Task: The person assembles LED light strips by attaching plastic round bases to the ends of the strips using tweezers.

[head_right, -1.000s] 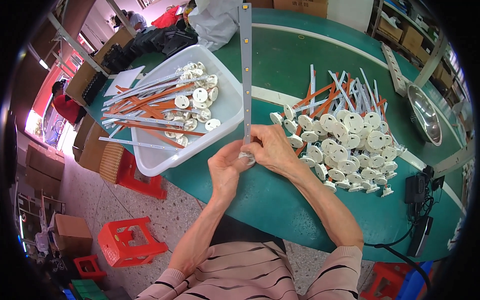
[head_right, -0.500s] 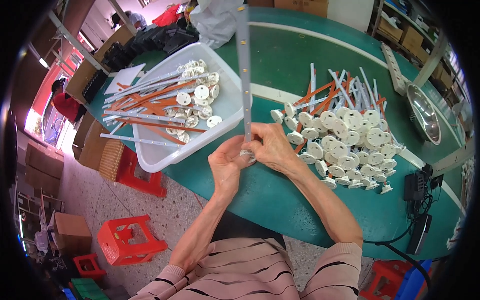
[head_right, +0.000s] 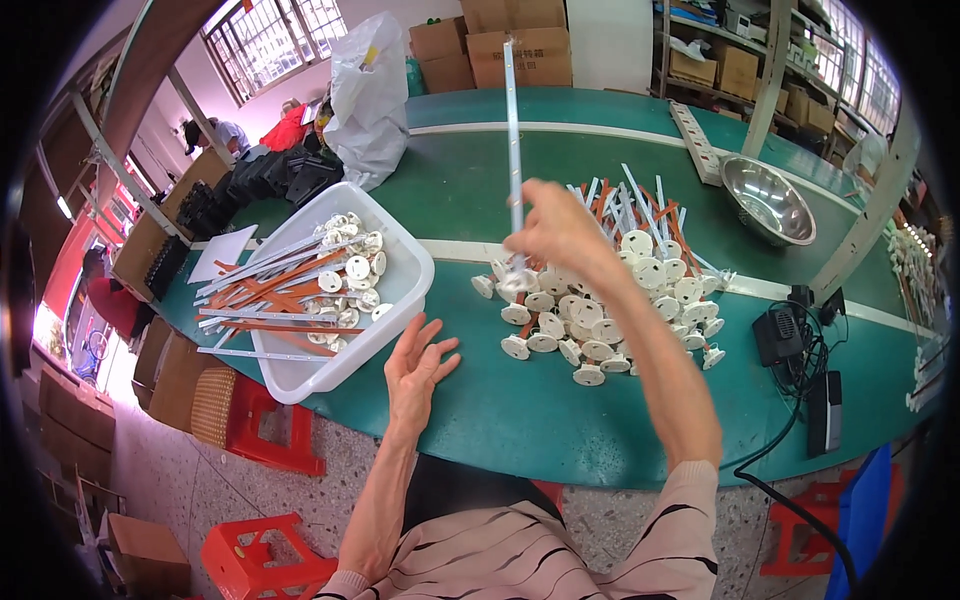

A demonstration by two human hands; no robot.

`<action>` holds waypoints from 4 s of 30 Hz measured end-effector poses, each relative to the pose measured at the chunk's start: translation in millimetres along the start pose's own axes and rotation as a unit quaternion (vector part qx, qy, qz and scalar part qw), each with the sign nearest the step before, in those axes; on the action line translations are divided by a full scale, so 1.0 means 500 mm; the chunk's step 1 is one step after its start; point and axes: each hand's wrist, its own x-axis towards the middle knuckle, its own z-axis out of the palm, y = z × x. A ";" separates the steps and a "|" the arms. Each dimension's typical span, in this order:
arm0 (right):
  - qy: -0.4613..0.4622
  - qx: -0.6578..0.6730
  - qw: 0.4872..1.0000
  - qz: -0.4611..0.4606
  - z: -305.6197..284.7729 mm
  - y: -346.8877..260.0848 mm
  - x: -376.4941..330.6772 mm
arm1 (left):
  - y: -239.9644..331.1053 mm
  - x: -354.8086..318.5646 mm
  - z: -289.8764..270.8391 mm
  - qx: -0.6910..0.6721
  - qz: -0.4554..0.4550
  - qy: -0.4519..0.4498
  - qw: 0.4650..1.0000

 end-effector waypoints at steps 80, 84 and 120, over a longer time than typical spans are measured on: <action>-0.088 0.284 0.955 -0.023 0.188 -0.076 -0.032 | 0.010 0.010 0.010 -0.098 0.042 -0.028 0.994; -0.111 0.236 0.964 -0.042 0.188 -0.054 -0.038 | 0.006 0.006 0.007 -0.126 0.023 -0.040 0.991; -0.087 0.146 0.982 -0.086 0.271 0.006 -0.046 | 0.008 0.011 0.003 -0.134 -0.053 0.067 0.987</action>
